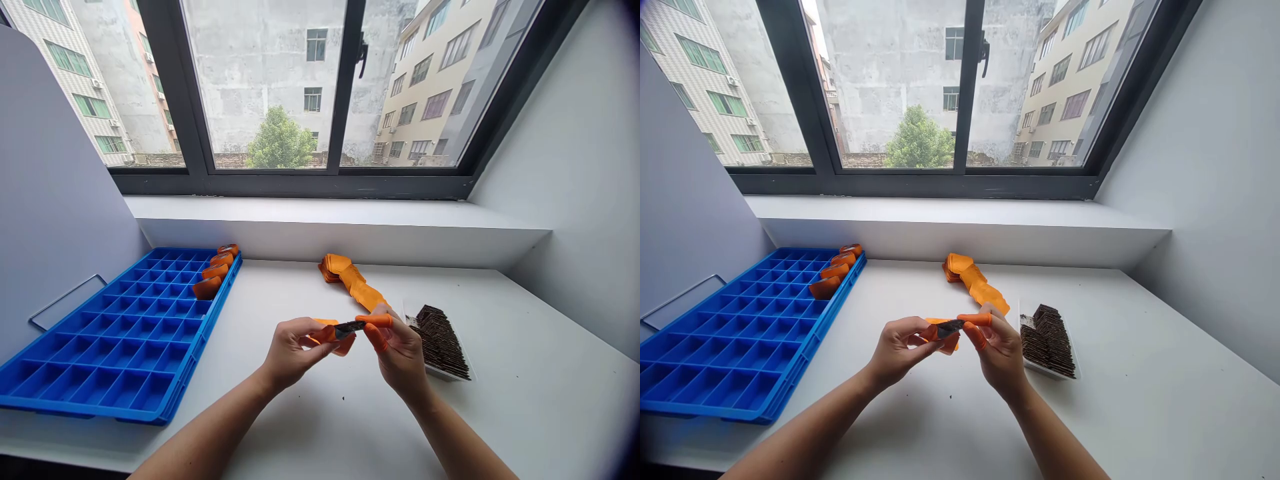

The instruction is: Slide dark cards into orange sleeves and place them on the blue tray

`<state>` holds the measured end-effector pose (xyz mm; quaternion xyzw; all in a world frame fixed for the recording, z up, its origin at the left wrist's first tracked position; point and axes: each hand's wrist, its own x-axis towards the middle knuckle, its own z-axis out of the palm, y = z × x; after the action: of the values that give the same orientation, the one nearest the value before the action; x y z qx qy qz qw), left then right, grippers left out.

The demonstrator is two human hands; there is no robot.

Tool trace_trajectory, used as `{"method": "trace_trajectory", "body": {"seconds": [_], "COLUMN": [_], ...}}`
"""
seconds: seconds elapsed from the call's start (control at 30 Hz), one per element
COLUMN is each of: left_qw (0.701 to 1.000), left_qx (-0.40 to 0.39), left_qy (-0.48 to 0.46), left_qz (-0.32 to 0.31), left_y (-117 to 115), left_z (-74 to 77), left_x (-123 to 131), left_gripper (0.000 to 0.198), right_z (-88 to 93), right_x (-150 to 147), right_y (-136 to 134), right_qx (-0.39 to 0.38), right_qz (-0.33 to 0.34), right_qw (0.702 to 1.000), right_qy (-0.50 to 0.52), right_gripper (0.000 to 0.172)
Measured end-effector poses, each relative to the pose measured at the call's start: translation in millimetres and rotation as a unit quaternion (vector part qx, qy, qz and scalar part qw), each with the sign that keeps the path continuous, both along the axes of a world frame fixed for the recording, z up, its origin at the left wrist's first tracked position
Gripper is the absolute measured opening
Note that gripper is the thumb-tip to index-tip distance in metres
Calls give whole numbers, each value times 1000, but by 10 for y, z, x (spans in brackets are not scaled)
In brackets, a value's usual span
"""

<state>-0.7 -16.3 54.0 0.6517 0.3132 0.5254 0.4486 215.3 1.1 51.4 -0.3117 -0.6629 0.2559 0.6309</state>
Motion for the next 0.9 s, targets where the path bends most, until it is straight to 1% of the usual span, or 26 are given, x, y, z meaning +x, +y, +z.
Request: {"method": "trace_trajectory", "body": {"seconds": [0.17,0.33,0.43,0.57,0.7,0.9], "left_qw": [1000,1000,1000,999,999,998], "left_qx": [-2,6,11,23,16,33], "left_qy": [-8,1,2,9,26,31], "left_qz": [2,7,20,41,43,41], "left_y": [1,-8,-8,10,25,39], "left_z": [2,27,21,-23,-46,-54], "left_x": [-4,6,8,-4,-20,-21], "left_gripper": [23,19,22,28,29,32], "right_z": [17,2,-21,-21,-10,-13], "right_x": [71,159,180,188,201,203], "right_y": [26,42,44,38,31,35], "right_qx": [-8,-11,-7,-1,-4,-8], "right_qz": [18,-4,-13,-20,-31,-31], "right_qw": [1000,999,998,998,998,998], "right_qy": [-9,-48,-58,-64,-61,-53], "right_gripper": [20,21,20,20,23,24]}}
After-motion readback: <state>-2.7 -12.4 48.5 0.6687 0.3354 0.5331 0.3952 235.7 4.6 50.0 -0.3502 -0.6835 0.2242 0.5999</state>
